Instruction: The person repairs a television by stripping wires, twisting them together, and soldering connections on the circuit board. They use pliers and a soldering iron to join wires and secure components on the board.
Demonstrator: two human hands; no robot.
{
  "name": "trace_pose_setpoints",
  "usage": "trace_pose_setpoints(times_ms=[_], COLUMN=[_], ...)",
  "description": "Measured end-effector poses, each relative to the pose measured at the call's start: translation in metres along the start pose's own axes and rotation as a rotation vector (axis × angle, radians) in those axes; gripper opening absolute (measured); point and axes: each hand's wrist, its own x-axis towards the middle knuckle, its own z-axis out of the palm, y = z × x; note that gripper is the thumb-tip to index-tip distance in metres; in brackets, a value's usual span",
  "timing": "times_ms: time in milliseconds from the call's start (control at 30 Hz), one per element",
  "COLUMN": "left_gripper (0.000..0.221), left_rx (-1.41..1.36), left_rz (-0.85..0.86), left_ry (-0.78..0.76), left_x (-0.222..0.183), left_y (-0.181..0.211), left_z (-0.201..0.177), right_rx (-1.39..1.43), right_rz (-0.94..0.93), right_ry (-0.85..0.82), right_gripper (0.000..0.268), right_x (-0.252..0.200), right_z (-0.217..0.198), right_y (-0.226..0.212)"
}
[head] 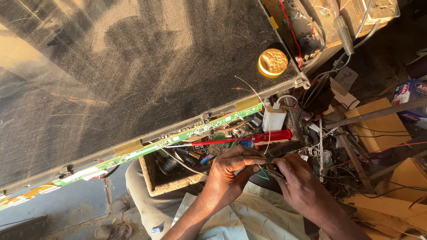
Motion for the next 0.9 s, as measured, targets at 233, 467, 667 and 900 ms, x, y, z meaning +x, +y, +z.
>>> trace_pose_setpoints(times_ms=[233,467,667,900], left_gripper=[0.031,0.030,0.031,0.034], left_rx=[0.015,-0.001,-0.004,0.020], left_rz=[0.006,0.013,-0.026,0.103], left_ry=[-0.003,0.016,0.048,0.074], left_x=[0.000,-0.001,-0.001,-0.005], left_y=[-0.001,-0.003,-0.003,0.001], left_z=[-0.001,0.002,0.000,0.000], right_rx=[0.000,0.003,-0.058,-0.332], right_rz=[0.026,-0.007,-0.072,-0.146], right_ry=[0.001,0.035,0.163,0.375], right_gripper=[0.052,0.045,0.042,0.061], right_x=[0.001,0.000,-0.001,0.031], right_z=[-0.001,-0.001,0.000,-0.012], right_y=[-0.001,-0.004,0.002,0.014])
